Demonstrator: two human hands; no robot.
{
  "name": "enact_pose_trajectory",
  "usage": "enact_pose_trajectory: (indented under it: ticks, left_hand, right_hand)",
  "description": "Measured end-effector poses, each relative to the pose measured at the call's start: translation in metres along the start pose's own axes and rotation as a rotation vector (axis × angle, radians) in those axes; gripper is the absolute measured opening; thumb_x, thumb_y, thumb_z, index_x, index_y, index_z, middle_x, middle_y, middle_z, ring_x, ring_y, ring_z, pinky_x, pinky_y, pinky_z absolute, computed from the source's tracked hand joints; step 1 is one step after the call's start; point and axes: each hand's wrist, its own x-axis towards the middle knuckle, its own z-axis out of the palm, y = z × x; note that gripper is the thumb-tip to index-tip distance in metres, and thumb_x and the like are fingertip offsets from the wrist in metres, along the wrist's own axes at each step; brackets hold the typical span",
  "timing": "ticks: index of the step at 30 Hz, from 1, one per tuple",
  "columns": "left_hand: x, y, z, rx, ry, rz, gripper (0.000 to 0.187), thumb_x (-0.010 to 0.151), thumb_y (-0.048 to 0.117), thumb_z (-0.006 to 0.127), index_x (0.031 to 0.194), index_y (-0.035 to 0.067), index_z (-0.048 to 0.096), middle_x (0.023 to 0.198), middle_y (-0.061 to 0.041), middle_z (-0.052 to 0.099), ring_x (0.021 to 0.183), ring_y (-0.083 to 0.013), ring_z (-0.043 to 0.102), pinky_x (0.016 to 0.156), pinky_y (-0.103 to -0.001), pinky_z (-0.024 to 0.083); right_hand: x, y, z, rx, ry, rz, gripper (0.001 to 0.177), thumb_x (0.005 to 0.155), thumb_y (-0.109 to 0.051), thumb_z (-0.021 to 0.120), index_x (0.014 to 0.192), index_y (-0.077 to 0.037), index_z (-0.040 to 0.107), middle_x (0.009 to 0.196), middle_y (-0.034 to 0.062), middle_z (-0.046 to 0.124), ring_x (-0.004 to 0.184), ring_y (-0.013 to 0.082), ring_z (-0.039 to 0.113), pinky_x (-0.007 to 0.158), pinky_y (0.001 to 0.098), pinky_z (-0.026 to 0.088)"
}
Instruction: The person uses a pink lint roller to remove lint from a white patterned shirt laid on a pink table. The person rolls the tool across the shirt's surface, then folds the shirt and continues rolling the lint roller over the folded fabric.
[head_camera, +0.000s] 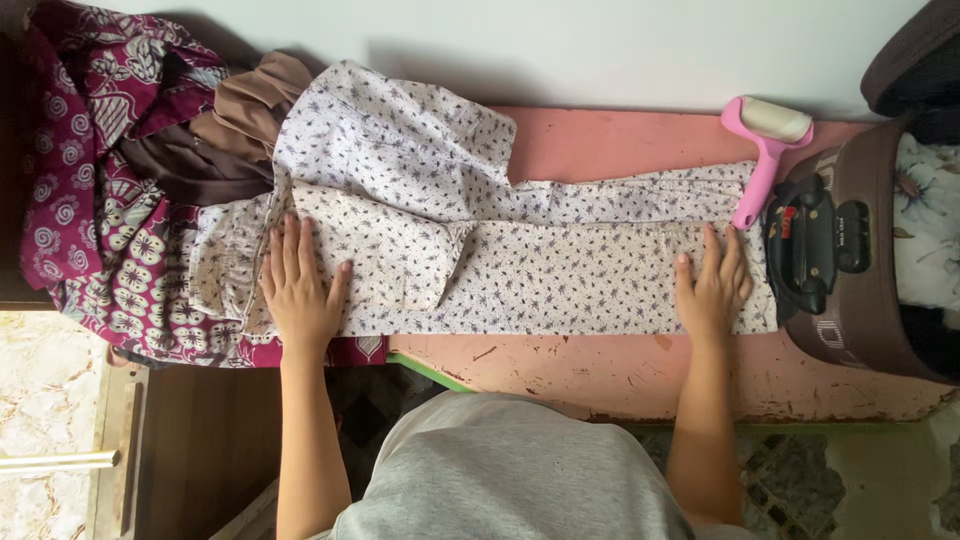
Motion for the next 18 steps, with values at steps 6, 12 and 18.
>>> enact_pose_trajectory:
  ticks: [6, 12, 18]
  left_hand:
    - [-0.001, -0.003, 0.000, -0.061, 0.022, 0.000, 0.072, 0.101, 0.047, 0.054, 0.158, 0.008, 0.033, 0.163, -0.012, 0.036, 0.152, -0.0346, 0.030, 0.122, -0.052, 0.022]
    - [-0.001, -0.005, 0.006, -0.070, 0.085, 0.020, 0.065, 0.102, 0.036, 0.057, 0.155, 0.005, 0.036, 0.158, -0.014, 0.042, 0.149, -0.0352, 0.035, 0.121, -0.052, 0.023]
    - [-0.011, -0.013, 0.020, -0.094, 0.115, -0.048, 0.047, 0.103, 0.022, 0.055, 0.146, 0.004, 0.048, 0.139, -0.015, 0.057, 0.120, -0.0332, 0.055, 0.106, -0.049, 0.041]
  right_hand:
    - [-0.003, -0.001, 0.003, 0.005, 0.063, -0.022, 0.058, 0.103, -0.040, 0.055, 0.156, -0.019, 0.044, 0.163, 0.0129, 0.032, 0.152, 0.0333, 0.028, 0.119, 0.0560, 0.020]
    - [0.002, -0.002, 0.011, -0.014, 0.101, 0.037, 0.051, 0.101, -0.022, 0.052, 0.152, -0.019, 0.049, 0.162, 0.0120, 0.035, 0.152, 0.0323, 0.032, 0.120, 0.0565, 0.022]
    - [0.027, -0.047, 0.033, 0.162, 0.239, 0.225, 0.038, 0.092, 0.002, 0.063, 0.127, -0.010, 0.054, 0.149, 0.0152, 0.039, 0.141, 0.0352, 0.038, 0.118, 0.0606, 0.021]
